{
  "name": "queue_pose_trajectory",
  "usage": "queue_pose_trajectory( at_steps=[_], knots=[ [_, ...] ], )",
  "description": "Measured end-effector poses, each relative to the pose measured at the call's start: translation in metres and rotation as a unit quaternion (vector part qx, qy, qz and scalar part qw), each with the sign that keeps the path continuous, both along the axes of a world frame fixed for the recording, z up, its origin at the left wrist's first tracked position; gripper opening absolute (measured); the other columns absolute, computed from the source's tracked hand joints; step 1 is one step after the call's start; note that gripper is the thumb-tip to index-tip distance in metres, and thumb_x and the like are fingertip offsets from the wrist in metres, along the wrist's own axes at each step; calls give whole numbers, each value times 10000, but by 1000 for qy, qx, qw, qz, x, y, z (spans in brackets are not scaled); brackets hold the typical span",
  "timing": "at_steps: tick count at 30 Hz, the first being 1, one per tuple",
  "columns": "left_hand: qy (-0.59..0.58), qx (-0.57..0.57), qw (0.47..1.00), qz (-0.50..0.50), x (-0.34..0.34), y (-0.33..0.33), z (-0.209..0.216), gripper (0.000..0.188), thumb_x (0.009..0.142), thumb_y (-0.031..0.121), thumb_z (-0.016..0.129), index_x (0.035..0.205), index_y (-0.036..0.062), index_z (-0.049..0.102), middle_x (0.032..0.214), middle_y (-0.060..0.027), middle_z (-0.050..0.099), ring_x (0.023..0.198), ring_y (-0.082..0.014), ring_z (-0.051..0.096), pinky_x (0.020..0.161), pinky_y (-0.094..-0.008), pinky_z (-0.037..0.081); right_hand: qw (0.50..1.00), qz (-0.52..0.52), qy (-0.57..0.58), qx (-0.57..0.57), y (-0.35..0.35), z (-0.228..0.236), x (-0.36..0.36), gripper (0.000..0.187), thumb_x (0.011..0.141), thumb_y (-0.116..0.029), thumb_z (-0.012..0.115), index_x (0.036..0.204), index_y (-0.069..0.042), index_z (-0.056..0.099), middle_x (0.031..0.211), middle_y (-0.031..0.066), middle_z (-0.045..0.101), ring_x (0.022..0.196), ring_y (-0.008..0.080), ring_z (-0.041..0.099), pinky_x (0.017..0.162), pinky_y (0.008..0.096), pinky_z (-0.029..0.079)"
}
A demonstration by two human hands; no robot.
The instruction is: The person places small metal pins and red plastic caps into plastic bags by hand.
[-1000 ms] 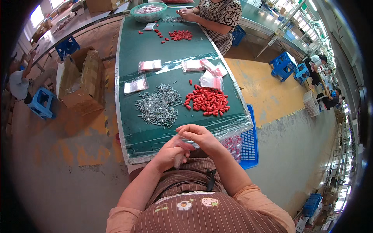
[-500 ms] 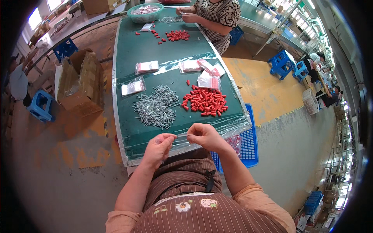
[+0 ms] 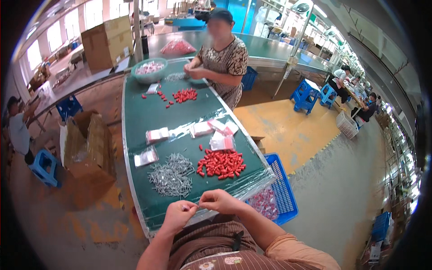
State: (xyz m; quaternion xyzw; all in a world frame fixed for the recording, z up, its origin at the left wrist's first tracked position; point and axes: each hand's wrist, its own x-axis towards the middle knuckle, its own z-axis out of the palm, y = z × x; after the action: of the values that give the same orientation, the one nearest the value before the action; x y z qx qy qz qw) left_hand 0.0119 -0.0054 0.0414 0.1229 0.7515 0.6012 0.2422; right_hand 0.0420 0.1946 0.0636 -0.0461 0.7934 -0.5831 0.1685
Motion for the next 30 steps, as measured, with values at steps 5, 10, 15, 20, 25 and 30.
queue_pose_trajectory(
  at_steps=[5, 10, 15, 20, 25, 30],
  knots=[
    [-33, -8, 995, 90, -7, -13, -29, 119, 765, 90, 697, 810, -21, 694, 645, -1, 623, 608, -69, 540, 559, -226, 426, 897, -180, 359, 185, -24, 8, 6, 140, 787, -113, 629, 890, -28, 588, 841, 136, 567, 841, 334, 576, 729, 385, 480],
    [92, 24, 994, 57, 6, -9, -17, 138, 851, 107, 638, 822, -28, 632, 715, -23, 603, 617, -141, 521, 597, -285, 450, 975, -116, 154, 114, -42, -7, 13, 207, 867, -217, 602, 883, -12, 575, 832, 138, 591, 763, 289, 592, 669, 358, 469],
    [228, -36, 972, 38, 7, -4, -32, 107, 806, 86, 647, 783, -17, 627, 698, -104, 605, 634, -159, 567, 607, -295, 453, 990, -95, 89, 60, -36, -23, 5, 203, 878, -199, 583, 896, 4, 577, 788, 138, 618, 734, 259, 604, 659, 345, 470],
    [171, -47, 984, 26, 16, -1, 3, 102, 816, 87, 639, 809, -14, 635, 726, -111, 621, 680, -165, 591, 640, -296, 461, 991, -98, 75, 46, -30, -40, 5, 197, 826, -184, 607, 874, 6, 588, 796, 164, 634, 770, 304, 623, 676, 372, 477],
    [73, -23, 996, 38, 18, -9, -12, 142, 869, 126, 614, 838, -10, 639, 780, -80, 640, 709, -162, 586, 662, -300, 465, 987, -100, 98, 78, -44, -41, 6, 174, 814, -167, 605, 877, -5, 592, 788, 140, 631, 753, 275, 627, 671, 354, 486],
    [194, -17, 977, 89, 24, -11, -27, 129, 871, 111, 631, 817, -6, 624, 770, -50, 619, 682, -150, 553, 656, -295, 465, 975, -155, 107, 121, -49, -46, 4, 195, 811, -193, 589, 856, -7, 554, 787, 159, 612, 766, 342, 606, 662, 402, 472]
  ],
)
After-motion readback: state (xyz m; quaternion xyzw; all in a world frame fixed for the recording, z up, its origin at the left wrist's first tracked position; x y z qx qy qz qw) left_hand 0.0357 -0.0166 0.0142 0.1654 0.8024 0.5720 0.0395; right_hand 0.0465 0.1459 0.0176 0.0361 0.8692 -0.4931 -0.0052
